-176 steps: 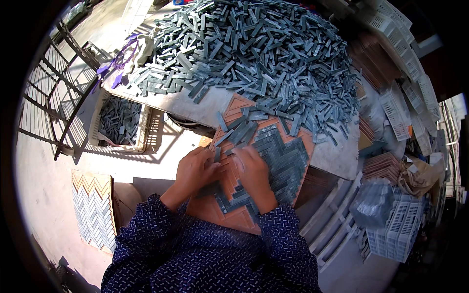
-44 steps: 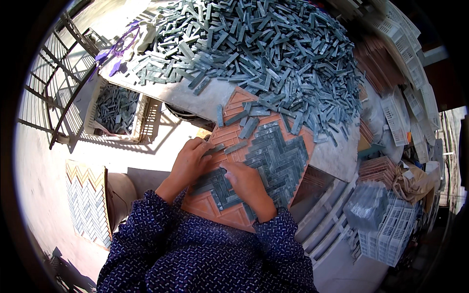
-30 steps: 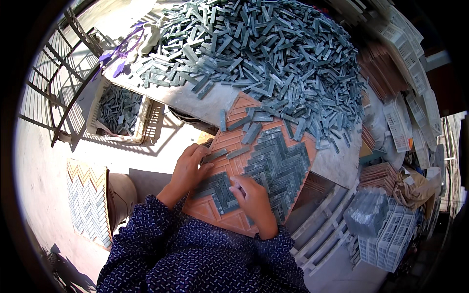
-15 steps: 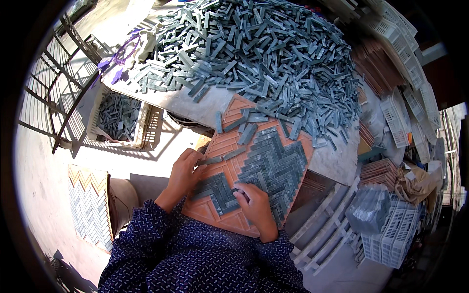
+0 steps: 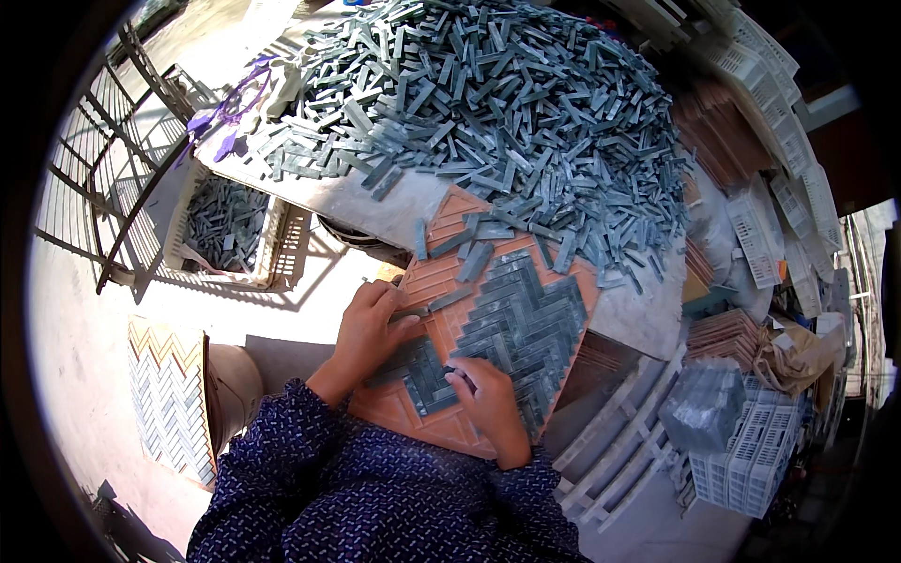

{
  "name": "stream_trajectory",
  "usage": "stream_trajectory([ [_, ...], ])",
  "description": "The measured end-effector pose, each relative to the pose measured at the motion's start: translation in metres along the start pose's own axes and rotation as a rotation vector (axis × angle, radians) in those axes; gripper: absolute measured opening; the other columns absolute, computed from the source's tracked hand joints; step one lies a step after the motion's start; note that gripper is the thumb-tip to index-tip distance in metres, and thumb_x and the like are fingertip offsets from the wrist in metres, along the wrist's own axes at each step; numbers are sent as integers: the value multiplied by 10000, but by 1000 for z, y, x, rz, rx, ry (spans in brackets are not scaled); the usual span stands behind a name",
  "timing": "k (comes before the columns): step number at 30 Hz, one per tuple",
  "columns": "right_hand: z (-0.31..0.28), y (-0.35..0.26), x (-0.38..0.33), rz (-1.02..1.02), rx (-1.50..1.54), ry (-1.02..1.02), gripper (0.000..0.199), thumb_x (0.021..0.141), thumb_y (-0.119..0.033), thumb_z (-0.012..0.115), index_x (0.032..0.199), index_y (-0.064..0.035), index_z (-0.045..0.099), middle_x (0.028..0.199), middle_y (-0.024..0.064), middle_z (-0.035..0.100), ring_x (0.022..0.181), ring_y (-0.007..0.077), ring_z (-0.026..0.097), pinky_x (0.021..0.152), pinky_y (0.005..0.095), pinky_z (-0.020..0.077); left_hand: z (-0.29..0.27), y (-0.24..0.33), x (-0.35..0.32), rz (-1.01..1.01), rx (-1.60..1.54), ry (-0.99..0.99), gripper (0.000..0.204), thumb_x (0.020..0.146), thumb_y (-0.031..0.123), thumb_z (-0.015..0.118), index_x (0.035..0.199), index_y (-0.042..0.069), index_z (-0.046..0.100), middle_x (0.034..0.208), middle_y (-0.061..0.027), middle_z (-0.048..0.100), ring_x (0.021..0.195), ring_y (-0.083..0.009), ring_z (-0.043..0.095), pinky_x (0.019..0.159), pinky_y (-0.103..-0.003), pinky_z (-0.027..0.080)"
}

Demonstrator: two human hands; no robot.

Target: The person arranges small rectangular tiles by hand on a wooden board, forming a herringbone pattern. The person picks tiles from a nearby pile and places them one by one into the pattern, adjusting positions as needed.

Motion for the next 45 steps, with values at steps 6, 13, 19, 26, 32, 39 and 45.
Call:
stream_trajectory([
  [6,0,-4,-1,-1,-32,-24,203,830,-78,660,1017,-4,635,916,164,658,777,304,658,667,351,522,35,20,27,119,122,-26,244,691,115,732,900,58,621,894,-94,568,856,-303,553,731,-383,475],
  [13,-9,5,-10,22,-18,30,198,826,-69,661,1009,2,638,910,169,657,772,313,655,656,358,516,6,-16,29,-90,-42,-140,231,731,78,688,948,21,633,896,-122,599,847,-317,599,718,-398,497],
  [19,-4,5,-8,22,24,1,206,826,-66,663,1017,6,639,913,173,658,774,311,658,655,351,521,0,-26,4,-79,-95,-196,259,747,59,708,997,38,644,912,-105,586,786,-258,617,674,-345,502],
  [26,-14,2,-9,-5,-3,69,191,801,-36,681,986,7,659,832,155,652,690,243,652,607,311,505,2,-17,0,-21,-54,-278,401,748,97,730,1127,70,598,979,-98,568,812,-260,609,680,-347,508],
  [32,-10,1,-9,3,-25,37,181,799,-28,680,977,2,664,828,154,654,684,240,650,604,305,505,1,-28,-7,-52,-142,-232,380,741,47,720,1103,53,607,972,-85,562,773,-199,614,646,-307,517],
  [39,-10,8,-13,100,84,33,257,844,-71,661,1085,7,616,879,132,661,752,221,654,652,302,512,-4,-17,-23,-80,-352,-160,392,701,82,733,1067,46,597,992,-99,569,866,-257,603,732,-327,511],
  [45,-15,-3,-11,232,560,236,255,886,-56,611,1125,23,570,777,45,616,628,83,566,584,214,476,4,30,-39,117,-428,-256,428,700,103,738,1105,64,604,1003,-98,570,901,-261,593,732,-335,512],
])
Point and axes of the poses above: each hand's wrist, its own x-axis towards the middle knuckle, its own z-axis out of the palm, y = z × x, the point moved 8 cm from there along x, towards the middle knuckle
